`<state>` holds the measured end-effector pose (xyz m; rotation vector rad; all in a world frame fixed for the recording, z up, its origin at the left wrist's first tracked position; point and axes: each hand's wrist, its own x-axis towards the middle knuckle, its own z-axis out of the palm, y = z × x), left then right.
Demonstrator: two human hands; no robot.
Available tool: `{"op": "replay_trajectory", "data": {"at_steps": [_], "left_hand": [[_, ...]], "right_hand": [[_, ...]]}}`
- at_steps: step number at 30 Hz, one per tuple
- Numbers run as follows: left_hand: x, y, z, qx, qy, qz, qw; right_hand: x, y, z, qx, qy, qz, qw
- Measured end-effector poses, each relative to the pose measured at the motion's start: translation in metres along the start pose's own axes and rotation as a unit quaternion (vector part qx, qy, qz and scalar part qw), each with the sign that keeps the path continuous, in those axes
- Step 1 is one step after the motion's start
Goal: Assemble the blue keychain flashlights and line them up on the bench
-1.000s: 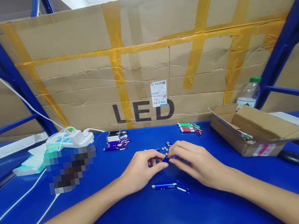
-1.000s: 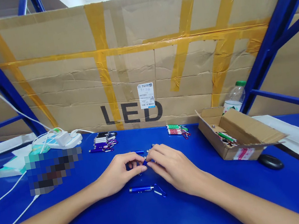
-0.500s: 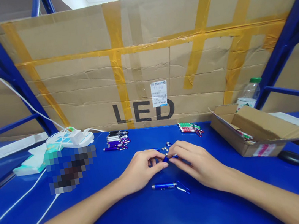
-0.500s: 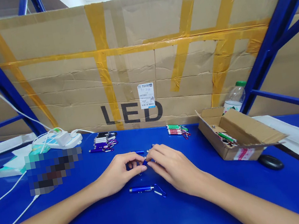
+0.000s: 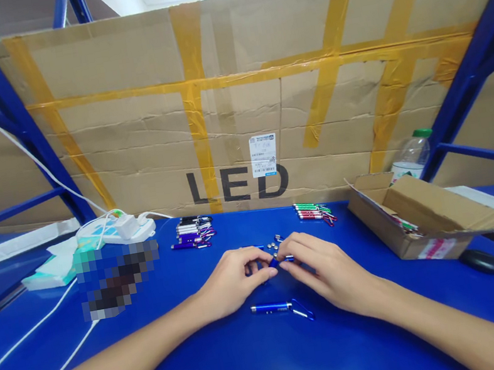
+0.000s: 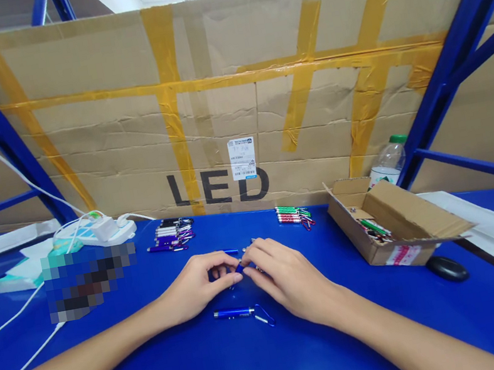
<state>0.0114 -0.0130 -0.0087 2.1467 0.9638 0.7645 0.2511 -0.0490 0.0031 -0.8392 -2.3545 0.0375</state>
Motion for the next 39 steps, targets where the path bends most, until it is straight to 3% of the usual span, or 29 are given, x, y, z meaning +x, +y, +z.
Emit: {"op": "replay_trajectory", "data": {"at_steps": [39], "left_hand": [[0.0004,-0.0028,0.0004,-0.073,0.025,0.011,0.997]], "right_hand": [[-0.0016,0.0072,0.0072,-0.032,0.042,0.048,0.997]]}}
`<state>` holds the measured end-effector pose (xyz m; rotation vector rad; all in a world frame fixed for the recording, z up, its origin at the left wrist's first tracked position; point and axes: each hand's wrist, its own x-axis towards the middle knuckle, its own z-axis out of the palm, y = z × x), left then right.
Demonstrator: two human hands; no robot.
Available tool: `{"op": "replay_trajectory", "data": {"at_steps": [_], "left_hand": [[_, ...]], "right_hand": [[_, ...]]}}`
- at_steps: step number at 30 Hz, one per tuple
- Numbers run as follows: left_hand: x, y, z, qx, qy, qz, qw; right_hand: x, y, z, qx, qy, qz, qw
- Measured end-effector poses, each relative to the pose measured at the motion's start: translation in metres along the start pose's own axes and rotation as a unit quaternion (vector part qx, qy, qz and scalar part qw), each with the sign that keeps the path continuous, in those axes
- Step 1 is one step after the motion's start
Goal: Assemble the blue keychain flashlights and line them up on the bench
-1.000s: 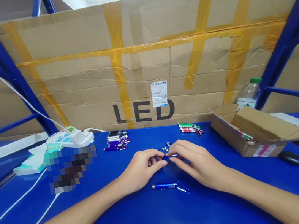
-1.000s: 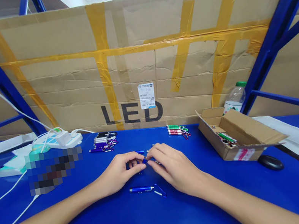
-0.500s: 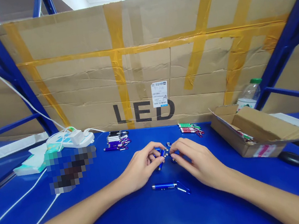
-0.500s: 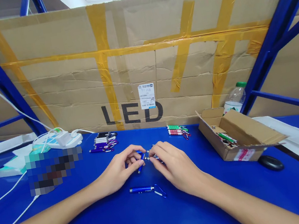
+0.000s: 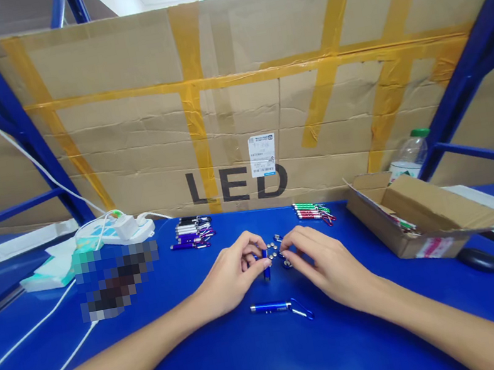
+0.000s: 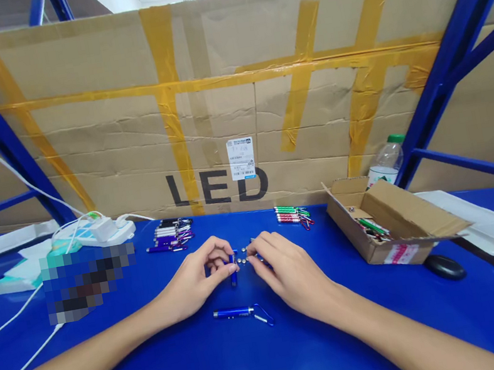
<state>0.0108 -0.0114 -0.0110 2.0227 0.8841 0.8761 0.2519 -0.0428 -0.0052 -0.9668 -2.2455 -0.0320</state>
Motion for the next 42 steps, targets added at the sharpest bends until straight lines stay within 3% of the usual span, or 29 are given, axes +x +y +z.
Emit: {"op": "replay_trajectory", "data": {"at_steps": [8,20,30,42], "left_hand": [[-0.002,0.012,-0.003,0.008,0.002,0.004,1.000],[0.000,0.003,-0.002,0.031,0.024,0.016,0.999],[0.001,-0.001,-0.003,0.049,0.062,0.021,0.997],[0.002,-0.003,-0.002,0.032,0.087,0.012,0.996]], "right_hand": [[0.000,0.003,0.002,-0.012,-0.010,0.027,1.000],[-0.002,0.012,0.003,-0.028,0.017,0.098,0.995],[0.000,0.007,0.004,-0.043,-0.110,0.089,0.989],[-0.002,0.013,0.003,-0.080,-0.150,0.108,0.979]]}}
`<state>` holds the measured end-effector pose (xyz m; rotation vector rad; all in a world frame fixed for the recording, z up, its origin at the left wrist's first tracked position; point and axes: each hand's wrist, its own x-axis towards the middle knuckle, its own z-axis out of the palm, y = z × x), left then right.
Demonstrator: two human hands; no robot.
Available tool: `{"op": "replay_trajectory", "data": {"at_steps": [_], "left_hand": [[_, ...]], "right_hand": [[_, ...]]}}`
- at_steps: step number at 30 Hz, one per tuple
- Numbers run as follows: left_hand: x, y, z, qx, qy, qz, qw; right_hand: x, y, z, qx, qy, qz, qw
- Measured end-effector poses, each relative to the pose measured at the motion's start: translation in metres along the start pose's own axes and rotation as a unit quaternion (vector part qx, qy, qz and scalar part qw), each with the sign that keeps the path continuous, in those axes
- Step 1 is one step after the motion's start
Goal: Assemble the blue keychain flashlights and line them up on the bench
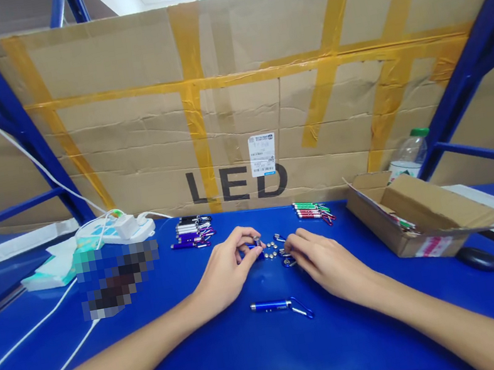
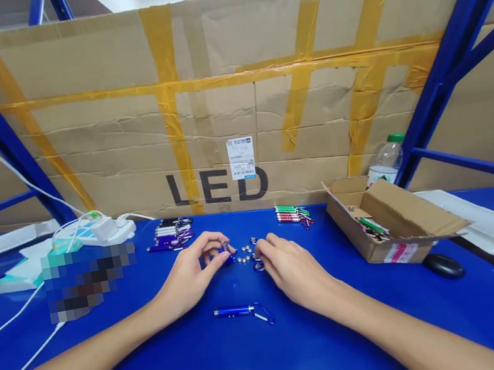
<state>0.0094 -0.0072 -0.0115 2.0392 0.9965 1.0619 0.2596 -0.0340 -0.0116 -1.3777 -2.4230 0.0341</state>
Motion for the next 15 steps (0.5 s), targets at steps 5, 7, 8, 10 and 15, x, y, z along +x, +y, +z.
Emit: {"op": "replay_trajectory", "data": {"at_steps": [5,7,8,10,15], "left_hand": [[-0.0005,0.0041,-0.0022,0.000,0.017,0.010,1.000],[-0.0009,0.0039,-0.0026,0.007,0.018,0.012,1.000],[-0.0011,0.0033,-0.0025,0.010,0.017,0.012,1.000],[-0.0012,0.0018,-0.0020,0.019,0.014,0.015,1.000],[-0.0008,-0.0008,-0.0002,0.034,-0.019,0.020,0.999]], "right_hand": [[-0.0020,-0.0010,0.0012,-0.004,-0.016,-0.038,0.999],[-0.0025,0.0000,0.0016,-0.002,-0.015,-0.050,0.999],[-0.0026,0.0006,0.0018,0.001,-0.013,-0.053,0.998],[-0.0027,0.0018,0.0017,0.008,-0.009,-0.057,0.998],[-0.0023,0.0007,0.0004,0.031,0.006,-0.051,0.998]]}}
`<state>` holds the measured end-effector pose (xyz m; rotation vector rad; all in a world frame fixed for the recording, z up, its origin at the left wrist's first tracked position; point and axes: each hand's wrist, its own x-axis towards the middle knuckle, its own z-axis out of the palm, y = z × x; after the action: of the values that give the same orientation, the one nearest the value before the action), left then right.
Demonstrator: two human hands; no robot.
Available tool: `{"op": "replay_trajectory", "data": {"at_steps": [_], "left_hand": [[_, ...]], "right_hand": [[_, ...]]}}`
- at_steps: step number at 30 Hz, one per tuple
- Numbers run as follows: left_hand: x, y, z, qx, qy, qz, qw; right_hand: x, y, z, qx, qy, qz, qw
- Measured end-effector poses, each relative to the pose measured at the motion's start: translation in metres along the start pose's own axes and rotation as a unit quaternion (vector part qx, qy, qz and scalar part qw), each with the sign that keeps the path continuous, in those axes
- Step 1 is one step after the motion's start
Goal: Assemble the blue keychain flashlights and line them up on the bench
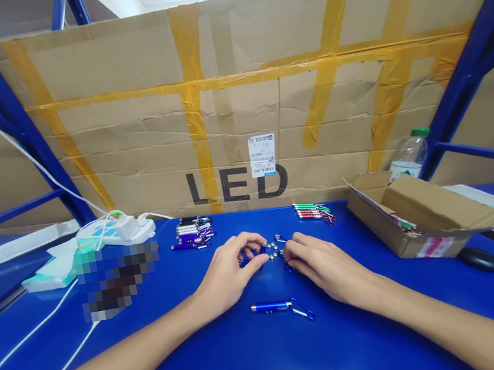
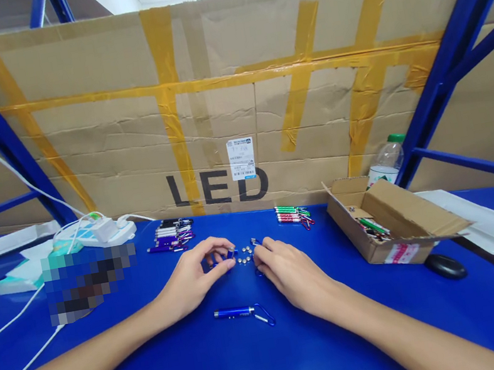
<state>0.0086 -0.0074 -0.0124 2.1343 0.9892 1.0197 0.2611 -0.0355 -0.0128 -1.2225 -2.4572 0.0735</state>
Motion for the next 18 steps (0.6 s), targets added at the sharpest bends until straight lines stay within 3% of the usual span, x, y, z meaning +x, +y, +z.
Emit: {"op": "replay_trajectory", "data": {"at_steps": [4,9,18], "left_hand": [[0.000,-0.002,0.000,0.030,-0.028,-0.002,0.999],[-0.001,-0.001,-0.001,0.049,-0.063,0.045,0.996],[-0.003,0.002,-0.002,0.021,-0.085,0.076,0.993]], "right_hand": [[0.002,-0.005,-0.002,0.084,0.059,-0.003,0.995],[0.001,-0.012,-0.004,0.158,0.105,-0.013,0.982],[0.001,-0.012,-0.004,0.154,0.096,-0.051,0.982]]}}
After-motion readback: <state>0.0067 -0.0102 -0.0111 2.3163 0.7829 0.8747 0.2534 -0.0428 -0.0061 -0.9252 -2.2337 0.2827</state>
